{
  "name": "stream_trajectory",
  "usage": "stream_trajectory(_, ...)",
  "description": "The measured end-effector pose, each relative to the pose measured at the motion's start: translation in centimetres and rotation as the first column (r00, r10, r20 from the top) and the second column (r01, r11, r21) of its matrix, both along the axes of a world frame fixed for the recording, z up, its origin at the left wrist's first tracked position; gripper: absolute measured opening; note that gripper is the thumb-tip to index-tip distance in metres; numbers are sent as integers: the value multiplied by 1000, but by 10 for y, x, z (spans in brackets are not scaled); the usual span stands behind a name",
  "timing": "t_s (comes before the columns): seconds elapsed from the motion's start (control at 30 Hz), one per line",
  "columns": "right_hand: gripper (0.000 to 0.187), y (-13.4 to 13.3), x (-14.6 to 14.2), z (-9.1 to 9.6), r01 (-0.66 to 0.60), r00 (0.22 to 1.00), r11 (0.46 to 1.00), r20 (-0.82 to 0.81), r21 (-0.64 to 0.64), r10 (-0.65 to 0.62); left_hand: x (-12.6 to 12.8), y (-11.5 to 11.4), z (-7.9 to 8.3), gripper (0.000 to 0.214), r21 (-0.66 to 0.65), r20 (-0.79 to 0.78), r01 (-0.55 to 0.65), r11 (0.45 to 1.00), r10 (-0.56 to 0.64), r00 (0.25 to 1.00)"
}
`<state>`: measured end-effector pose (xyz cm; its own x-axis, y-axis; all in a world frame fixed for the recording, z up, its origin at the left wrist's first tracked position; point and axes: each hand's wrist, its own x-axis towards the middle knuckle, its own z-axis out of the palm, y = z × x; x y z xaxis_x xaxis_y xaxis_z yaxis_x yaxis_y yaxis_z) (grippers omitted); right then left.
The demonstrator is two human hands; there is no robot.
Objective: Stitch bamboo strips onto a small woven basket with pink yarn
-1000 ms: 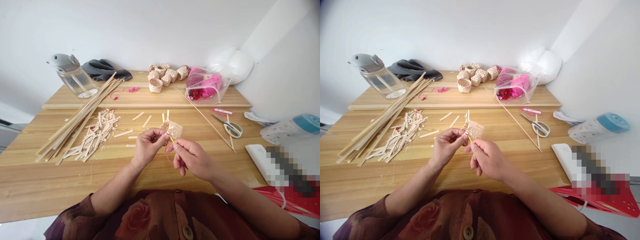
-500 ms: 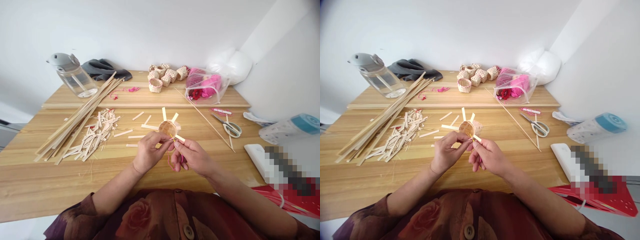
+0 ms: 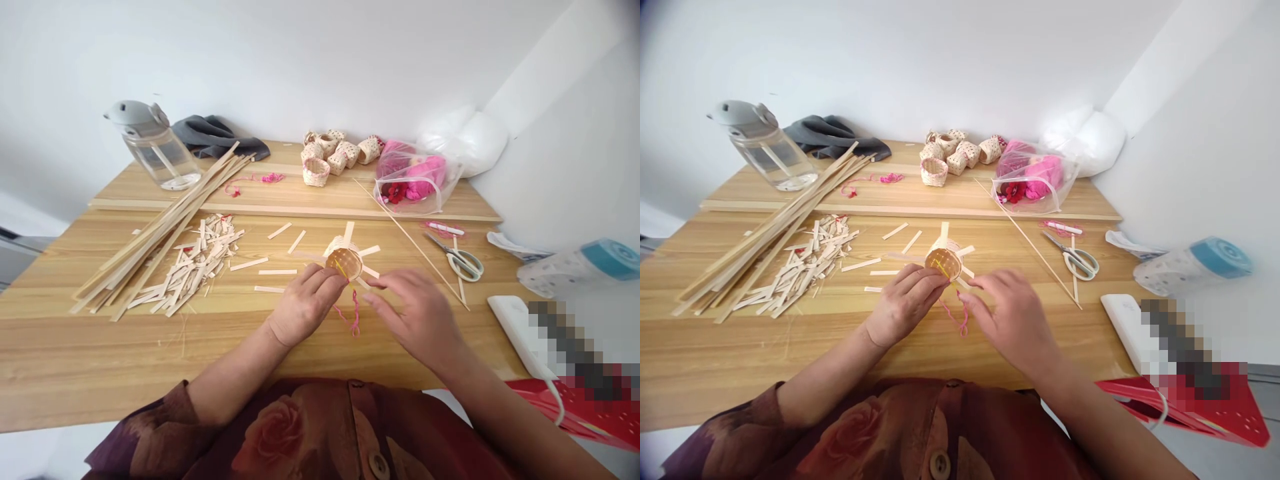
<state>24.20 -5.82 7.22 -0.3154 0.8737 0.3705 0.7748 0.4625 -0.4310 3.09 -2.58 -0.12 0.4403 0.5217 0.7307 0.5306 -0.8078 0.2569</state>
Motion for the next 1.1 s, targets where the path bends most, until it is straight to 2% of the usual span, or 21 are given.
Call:
stream_trajectory(0.03, 12, -2, 1, 8, 14, 997, 982, 71, 187, -28, 0, 0, 0, 19, -7, -29, 7, 1000, -8, 1000)
stream_trajectory(0.07, 10, -3, 1, 14, 7, 989, 948, 138, 319, -54, 0, 0, -1, 19, -12, -59, 22, 1000, -23, 998)
stream_trajectory(0.1, 12, -2, 0, 18, -19, 975, 923, 210, 384, -68, 1, -1, 0, 19, -13, -87, 40, 999, -41, 995)
stream_trajectory(0.17, 13, 3, -6, 19, -77, 933, 925, 354, 371, -64, 3, -5, 1, 18, -16, -141, 69, 997, -71, 987)
stream_trajectory(0.23, 15, 12, -12, 12, -111, 890, 954, 456, 280, -30, 6, -8, 2, 17, -25, -195, 85, 996, -89, 977)
stream_trajectory(0.33, 17, 23, -17, -4, -118, 878, 984, 477, 137, 39, 10, -11, 4, 17, -49, -241, 98, 994, -107, 965)
stream_trajectory(0.4, 20, 25, -16, -10, -100, 916, 991, 398, 94, 55, 10, -12, 5, 18, -66, -243, 109, 992, -122, 962)
stream_trajectory(0.5, 22, 22, -15, -11, -71, 967, 990, 250, 120, 39, 10, -12, 7, 16, -86, -220, 128, 988, -144, 965)
stream_trajectory(0.57, 21, 20, -15, -3, -53, 988, 982, 153, 184, 25, 11, -13, 7, 15, -98, -209, 138, 986, -156, 965)
stream_trajectory(0.67, 15, 20, -15, 17, -13, 997, 969, -66, 248, 31, 14, -16, 7, 18, -125, -254, 220, 968, -245, 936)
stream_trajectory(0.7, 14, 22, -14, 25, -8, 983, 977, -177, 215, 47, 15, -16, 7, 19, -152, -256, 245, 958, -277, 926)
stream_trajectory(0.73, 14, 23, -12, 32, -33, 946, 992, -315, 119, 69, 16, -16, 7, 21, -194, -236, 260, 946, -303, 923)
stream_trajectory(0.77, 17, 24, -9, 40, -102, 889, 994, -451, -29, 78, 16, -15, 8, 21, -249, -190, 263, 932, -313, 930)
stream_trajectory(0.8, 20, 25, -4, 46, -201, 822, 963, -565, -180, 66, 15, -14, 10, 20, -313, -124, 255, 915, -306, 944)
stream_trajectory(0.87, 23, 27, 7, 57, -397, 715, 831, -699, -389, 15, 12, -10, 14, 17, -449, 21, 246, 859, -265, 964)
stream_trajectory(0.9, 24, 27, 13, 62, -454, 701, 780, -713, -429, 16, 10, -8, 16, 15, -525, 82, 252, 813, -246, 966)
stream_trajectory(0.93, 26, 28, 20, 65, -467, 727, 768, -685, -438, 51, 8, -7, 19, 13, -605, 133, 261, 752, -228, 965)
stream_trajectory(0.97, 29, 30, 28, 68, -450, 784, 787, -608, -422, 123, 6, -5, 21, 12, -684, 172, 275, 676, -217, 961)
stream_trajectory(1.03, 35, 38, 44, 70, -327, 935, 892, -241, -313, 259, 3, -3, 25, 12, -800, 232, 309, 514, -210, 950)
stream_trajectory(1.07, 34, 44, 53, 68, -280, 959, 934, -18, -221, 283, 3, -3, 26, 12, -833, 258, 328, 445, -212, 943)
stream_trajectory(1.1, 36, 51, 61, 66, -251, 946, 957, 173, -142, 274, 2, -2, 27, 12, -852, 285, 350, 389, -215, 934)
